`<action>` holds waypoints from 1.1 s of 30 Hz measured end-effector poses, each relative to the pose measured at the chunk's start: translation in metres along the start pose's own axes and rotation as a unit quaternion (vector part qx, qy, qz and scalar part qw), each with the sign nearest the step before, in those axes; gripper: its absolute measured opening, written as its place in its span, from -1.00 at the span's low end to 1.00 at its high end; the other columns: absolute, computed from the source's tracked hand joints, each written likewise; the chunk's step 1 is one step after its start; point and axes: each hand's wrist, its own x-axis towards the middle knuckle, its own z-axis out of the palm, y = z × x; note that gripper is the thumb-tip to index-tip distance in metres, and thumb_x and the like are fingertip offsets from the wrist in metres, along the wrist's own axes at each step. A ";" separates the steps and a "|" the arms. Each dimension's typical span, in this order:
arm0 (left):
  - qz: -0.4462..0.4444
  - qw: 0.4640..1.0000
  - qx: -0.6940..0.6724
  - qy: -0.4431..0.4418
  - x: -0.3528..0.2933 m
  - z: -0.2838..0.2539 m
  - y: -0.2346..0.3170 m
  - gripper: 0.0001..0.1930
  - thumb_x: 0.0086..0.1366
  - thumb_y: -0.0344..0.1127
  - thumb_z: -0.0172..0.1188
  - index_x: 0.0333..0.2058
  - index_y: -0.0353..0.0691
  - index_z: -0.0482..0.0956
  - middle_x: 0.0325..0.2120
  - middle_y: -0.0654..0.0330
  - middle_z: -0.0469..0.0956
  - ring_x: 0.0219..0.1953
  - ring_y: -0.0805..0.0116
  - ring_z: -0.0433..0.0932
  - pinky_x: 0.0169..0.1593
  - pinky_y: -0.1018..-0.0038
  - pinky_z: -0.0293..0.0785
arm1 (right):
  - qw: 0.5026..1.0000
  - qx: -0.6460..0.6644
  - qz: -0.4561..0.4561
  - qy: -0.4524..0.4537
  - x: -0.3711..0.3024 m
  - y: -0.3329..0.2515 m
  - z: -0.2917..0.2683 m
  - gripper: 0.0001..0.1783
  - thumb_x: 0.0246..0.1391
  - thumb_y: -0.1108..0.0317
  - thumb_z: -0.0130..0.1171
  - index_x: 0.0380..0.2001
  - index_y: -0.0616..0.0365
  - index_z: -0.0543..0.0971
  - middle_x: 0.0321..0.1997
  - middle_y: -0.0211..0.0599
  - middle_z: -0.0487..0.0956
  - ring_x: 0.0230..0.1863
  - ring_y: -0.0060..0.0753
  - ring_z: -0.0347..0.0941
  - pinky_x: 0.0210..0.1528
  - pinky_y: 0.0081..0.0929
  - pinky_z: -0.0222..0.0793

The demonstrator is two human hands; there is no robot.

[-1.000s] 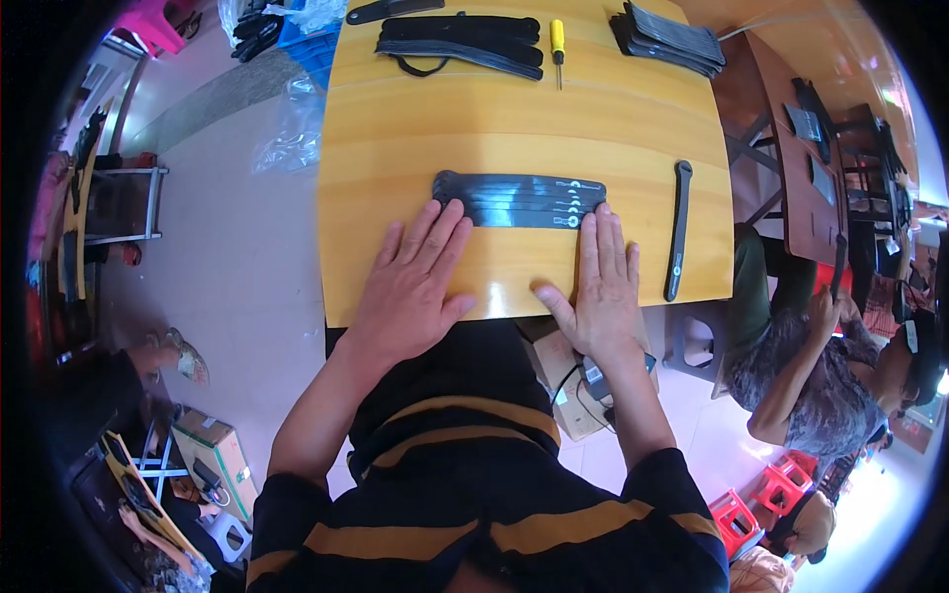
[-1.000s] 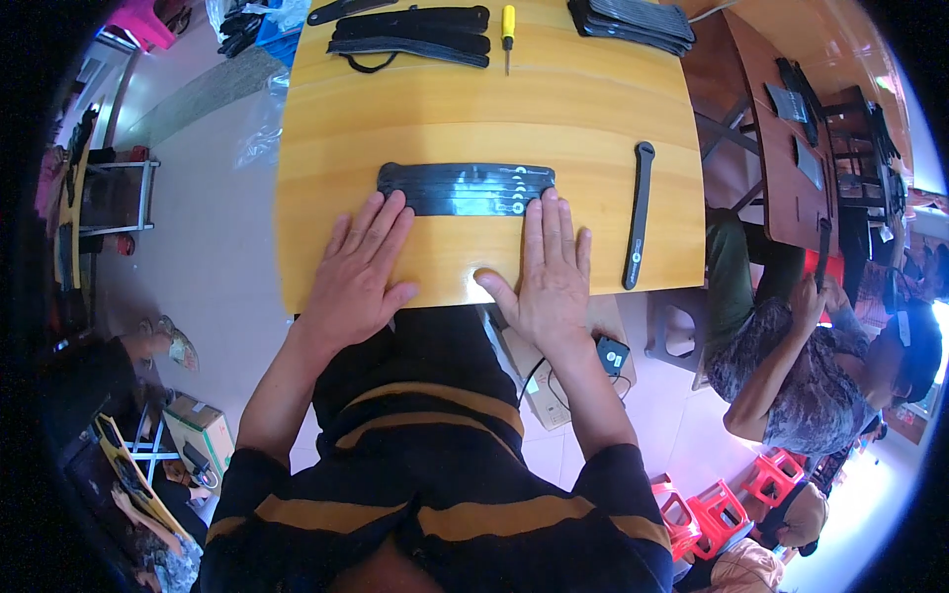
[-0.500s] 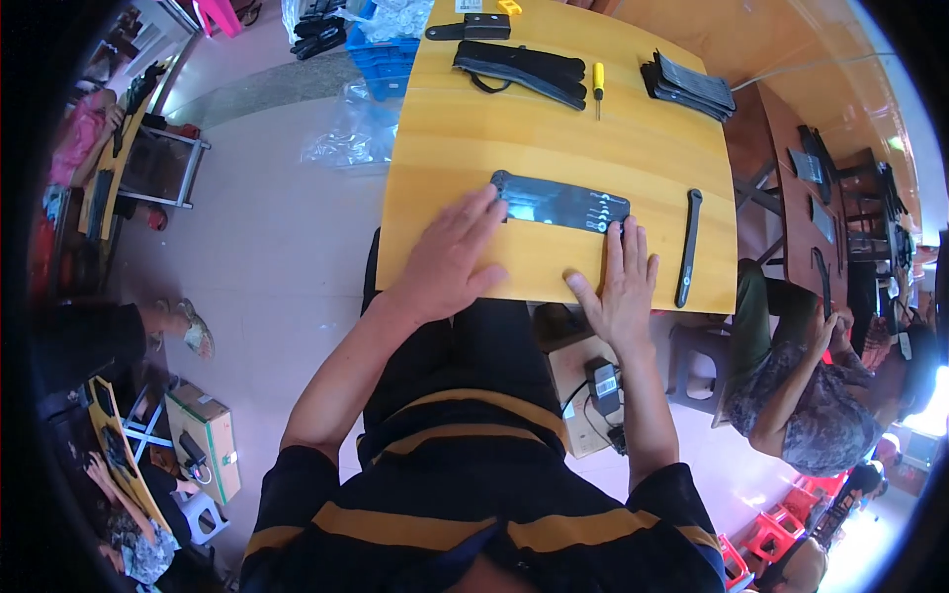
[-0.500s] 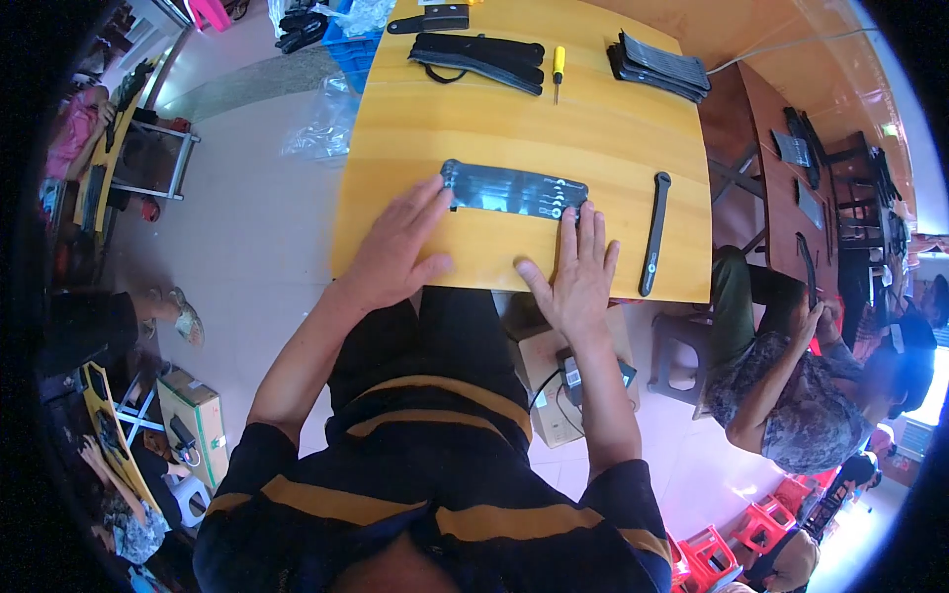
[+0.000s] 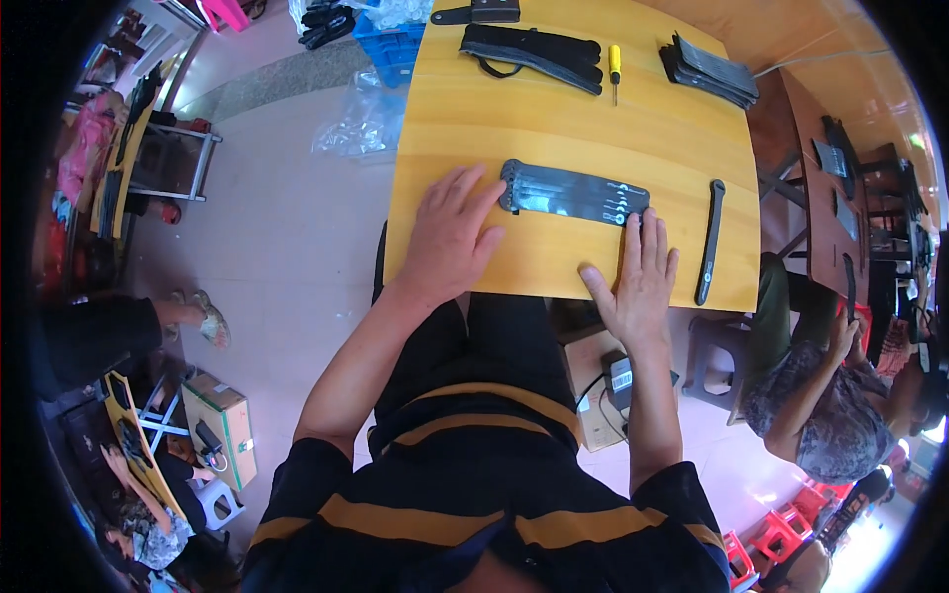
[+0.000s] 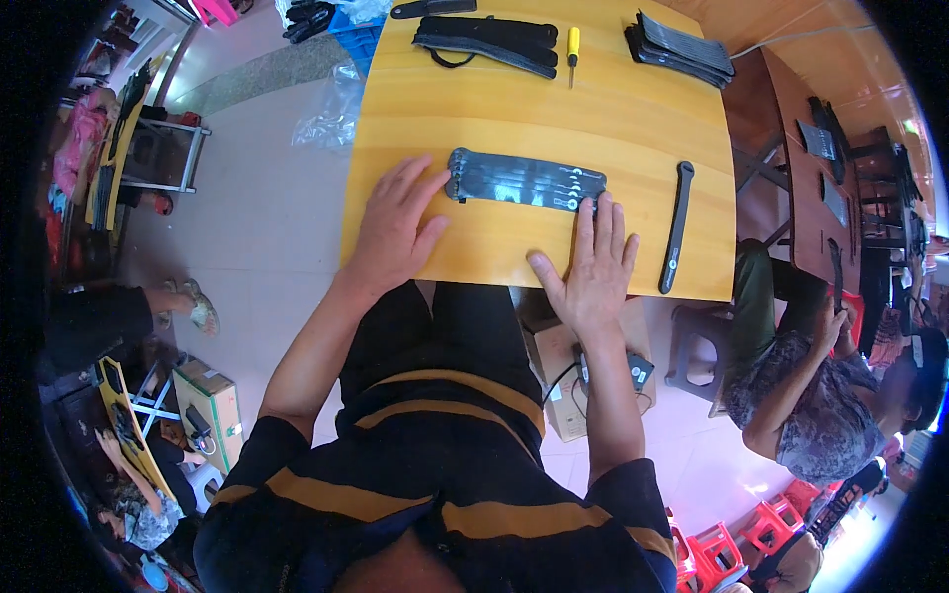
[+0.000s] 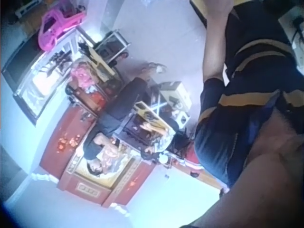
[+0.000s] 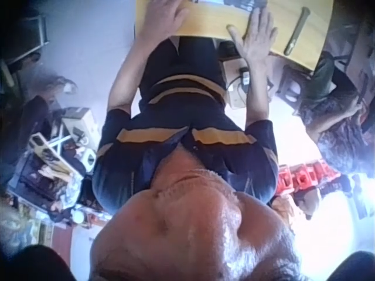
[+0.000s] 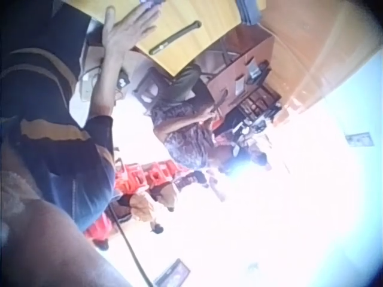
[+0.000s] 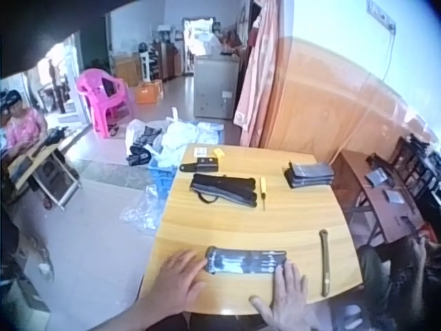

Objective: Manually attaching plastic buckles and clips to nylon webbing straps.

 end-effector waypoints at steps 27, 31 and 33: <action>-0.051 0.994 0.060 -0.073 0.012 -0.003 0.012 -0.27 0.34 -0.08 0.27 0.40 -0.24 0.28 0.38 -0.06 0.26 0.42 -0.14 0.19 0.46 -0.01 0.05 | 1.000 0.015 0.011 -0.021 0.002 0.000 -0.002 0.17 0.17 -0.48 0.06 0.54 0.18 0.08 0.65 0.05 0.00 0.66 0.09 -0.15 0.56 0.25 -0.35; -0.039 0.993 0.083 -0.080 0.015 -0.001 0.014 -0.22 0.31 -0.10 0.30 0.41 -0.25 0.24 0.37 -0.06 0.28 0.41 -0.15 0.19 0.46 0.00 0.06 | 1.000 0.014 0.012 -0.020 0.001 0.002 -0.003 0.16 0.16 -0.47 0.07 0.54 0.19 0.11 0.64 0.06 0.02 0.65 0.10 -0.13 0.56 0.25 -0.36; -0.042 0.995 0.059 -0.067 0.019 0.003 0.017 -0.18 0.25 -0.18 0.34 0.42 -0.28 0.21 0.35 -0.09 0.30 0.40 -0.18 0.21 0.45 0.00 0.09 | 1.000 0.007 0.019 -0.017 0.000 0.004 -0.005 0.16 0.15 -0.47 0.08 0.53 0.19 0.12 0.64 0.06 0.03 0.65 0.11 -0.12 0.56 0.25 -0.35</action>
